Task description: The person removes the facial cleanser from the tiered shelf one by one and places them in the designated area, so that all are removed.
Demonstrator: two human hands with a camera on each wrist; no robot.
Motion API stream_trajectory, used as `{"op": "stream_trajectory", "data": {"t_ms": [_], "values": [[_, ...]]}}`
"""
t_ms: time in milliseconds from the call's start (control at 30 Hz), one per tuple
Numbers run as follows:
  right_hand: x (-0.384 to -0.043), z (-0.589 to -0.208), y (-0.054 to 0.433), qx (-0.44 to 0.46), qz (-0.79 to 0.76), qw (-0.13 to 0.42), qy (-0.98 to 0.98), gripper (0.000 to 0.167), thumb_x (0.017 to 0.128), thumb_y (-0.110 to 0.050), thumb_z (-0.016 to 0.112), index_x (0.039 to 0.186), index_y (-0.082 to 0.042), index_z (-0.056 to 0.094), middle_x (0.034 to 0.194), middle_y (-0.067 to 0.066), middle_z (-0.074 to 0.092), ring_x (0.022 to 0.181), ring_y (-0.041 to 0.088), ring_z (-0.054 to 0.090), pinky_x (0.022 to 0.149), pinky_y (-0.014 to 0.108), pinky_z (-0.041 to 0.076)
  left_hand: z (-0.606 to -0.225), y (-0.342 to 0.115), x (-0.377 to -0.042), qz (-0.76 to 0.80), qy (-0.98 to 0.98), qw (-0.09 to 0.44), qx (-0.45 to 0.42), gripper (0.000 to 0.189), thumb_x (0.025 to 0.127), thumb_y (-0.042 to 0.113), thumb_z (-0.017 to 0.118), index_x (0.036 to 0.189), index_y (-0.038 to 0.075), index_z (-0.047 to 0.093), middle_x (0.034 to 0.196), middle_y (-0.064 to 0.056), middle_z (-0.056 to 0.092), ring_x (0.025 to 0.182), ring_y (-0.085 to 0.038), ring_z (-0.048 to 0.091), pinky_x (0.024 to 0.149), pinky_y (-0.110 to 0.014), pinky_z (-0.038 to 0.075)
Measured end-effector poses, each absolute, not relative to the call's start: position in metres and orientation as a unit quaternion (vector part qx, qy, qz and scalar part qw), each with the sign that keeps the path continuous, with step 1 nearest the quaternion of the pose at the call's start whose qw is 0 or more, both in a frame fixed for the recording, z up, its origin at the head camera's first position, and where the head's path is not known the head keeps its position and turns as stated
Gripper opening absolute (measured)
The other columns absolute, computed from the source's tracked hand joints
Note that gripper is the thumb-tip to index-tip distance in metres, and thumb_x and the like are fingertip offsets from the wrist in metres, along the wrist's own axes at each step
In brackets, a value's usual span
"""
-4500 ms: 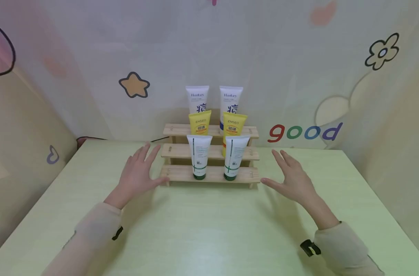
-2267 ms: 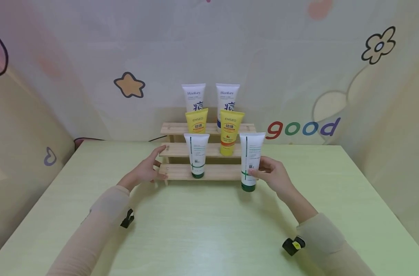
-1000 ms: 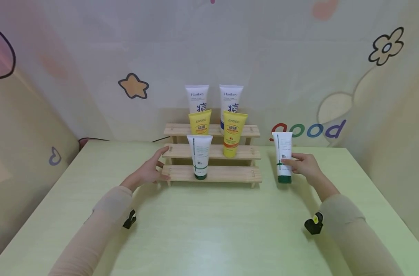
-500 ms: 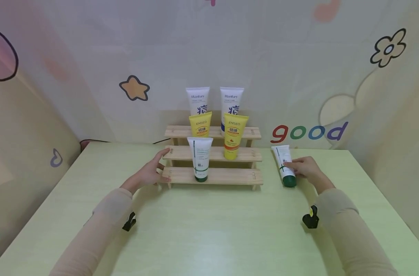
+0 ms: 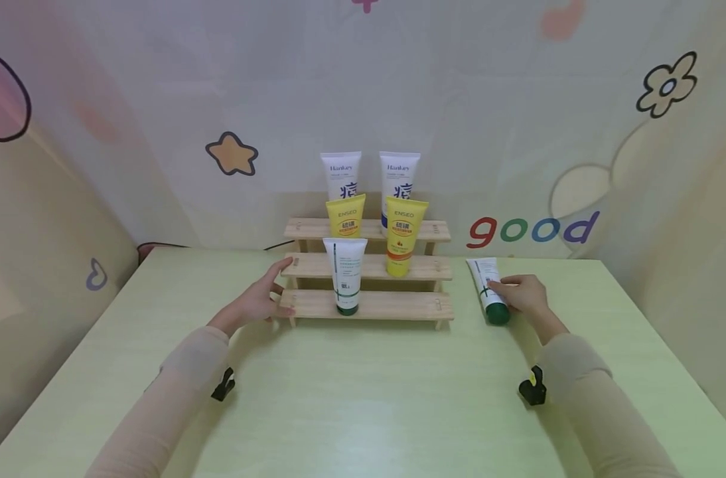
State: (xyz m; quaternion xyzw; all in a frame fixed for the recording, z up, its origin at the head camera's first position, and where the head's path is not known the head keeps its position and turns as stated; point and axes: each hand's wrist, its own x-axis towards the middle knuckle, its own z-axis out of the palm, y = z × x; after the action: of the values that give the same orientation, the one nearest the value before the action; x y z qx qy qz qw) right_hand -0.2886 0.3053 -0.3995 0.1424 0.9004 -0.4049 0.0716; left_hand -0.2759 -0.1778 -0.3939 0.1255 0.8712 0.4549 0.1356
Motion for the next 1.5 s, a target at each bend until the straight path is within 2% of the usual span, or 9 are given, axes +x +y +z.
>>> {"op": "stream_trajectory", "data": {"t_ms": [100,267,567,700,800,933,1167,1367,1500], "values": [[-0.284,-0.397,0.303,0.135,-0.383,0.065,0.912,0.069,0.088,-0.046,0.053,0.131,0.008,0.041,0.119,0.026,0.045,0.093,0.028,0.046,0.064,0.023,0.043,-0.393,-0.178,-0.276,0.453,0.872,0.136,0.125,0.098,0.077,0.001,0.071,0.146,0.027,0.006,0.122,-0.030,0.042,0.107,-0.038,0.047,0.057,-0.035,0.049],[-0.271,-0.382,0.300,0.100,-0.368,0.042,0.924,0.065,0.089,-0.040,0.054,0.132,0.007,0.040,0.125,0.030,0.045,0.103,0.036,0.048,0.075,0.034,0.048,-0.392,-0.179,-0.274,0.452,0.873,0.137,0.124,0.098,0.078,0.002,0.070,0.146,0.027,0.005,0.122,-0.030,0.041,0.105,-0.037,0.047,0.057,-0.035,0.048],[-0.234,-0.354,0.286,0.041,-0.432,0.015,0.901,0.067,0.089,-0.041,0.055,0.137,0.002,0.035,0.127,0.027,0.043,0.111,0.039,0.043,0.088,0.047,0.042,-0.392,-0.177,-0.275,0.463,0.866,0.142,0.125,0.099,0.077,-0.002,0.070,0.146,0.025,0.004,0.119,-0.030,0.042,0.097,-0.034,0.051,0.054,-0.035,0.048],[-0.222,-0.346,0.271,0.014,-0.463,-0.007,0.886,0.063,0.089,-0.038,0.057,0.137,-0.001,0.038,0.124,0.024,0.047,0.110,0.037,0.047,0.084,0.039,0.046,-0.391,-0.176,-0.275,0.465,0.865,0.145,0.121,0.099,0.077,-0.002,0.069,0.146,0.027,0.005,0.120,-0.028,0.042,0.098,-0.033,0.050,0.053,-0.034,0.047],[-0.216,-0.344,0.259,-0.016,-0.489,-0.024,0.872,0.059,0.088,-0.032,0.060,0.135,-0.002,0.041,0.121,0.023,0.051,0.101,0.022,0.056,0.077,0.029,0.049,-0.391,-0.177,-0.275,0.464,0.865,0.149,0.118,0.098,0.078,0.000,0.069,0.146,0.029,0.005,0.122,-0.027,0.041,0.103,-0.033,0.047,0.054,-0.033,0.046],[-0.211,-0.343,0.243,-0.058,-0.517,-0.032,0.853,0.055,0.088,-0.025,0.062,0.134,-0.003,0.042,0.118,0.021,0.053,0.091,0.006,0.057,0.075,0.020,0.047,-0.391,-0.178,-0.274,0.457,0.869,0.149,0.116,0.098,0.077,0.002,0.071,0.146,0.030,0.006,0.123,-0.027,0.041,0.103,-0.033,0.048,0.055,-0.036,0.047],[-0.212,-0.348,0.214,-0.091,-0.547,-0.012,0.832,0.056,0.085,-0.019,0.065,0.135,-0.004,0.041,0.122,0.019,0.053,0.106,0.028,0.054,0.081,0.025,0.047,-0.389,-0.180,-0.274,0.452,0.870,0.154,0.126,0.098,0.077,0.004,0.071,0.146,0.025,0.005,0.123,-0.030,0.040,0.093,-0.032,0.054,0.055,-0.037,0.047],[-0.215,-0.354,0.190,-0.100,-0.567,0.010,0.817,0.057,0.085,-0.016,0.066,0.136,-0.008,0.041,0.125,0.016,0.052,0.111,0.030,0.051,0.085,0.033,0.046,-0.386,-0.179,-0.275,0.442,0.875,0.158,0.120,0.097,0.077,0.009,0.073,0.146,0.025,0.006,0.125,-0.028,0.039,0.106,-0.034,0.047,0.058,-0.036,0.047],[-0.219,-0.355,0.175,-0.112,-0.576,0.017,0.810,0.055,0.084,-0.011,0.066,0.134,-0.008,0.043,0.125,0.013,0.052,0.112,0.028,0.051,0.087,0.035,0.045,-0.386,-0.177,-0.276,0.426,0.885,0.148,0.118,0.096,0.077,0.013,0.074,0.145,0.025,0.007,0.123,-0.027,0.043,0.092,-0.030,0.053,0.056,-0.032,0.045]]}}
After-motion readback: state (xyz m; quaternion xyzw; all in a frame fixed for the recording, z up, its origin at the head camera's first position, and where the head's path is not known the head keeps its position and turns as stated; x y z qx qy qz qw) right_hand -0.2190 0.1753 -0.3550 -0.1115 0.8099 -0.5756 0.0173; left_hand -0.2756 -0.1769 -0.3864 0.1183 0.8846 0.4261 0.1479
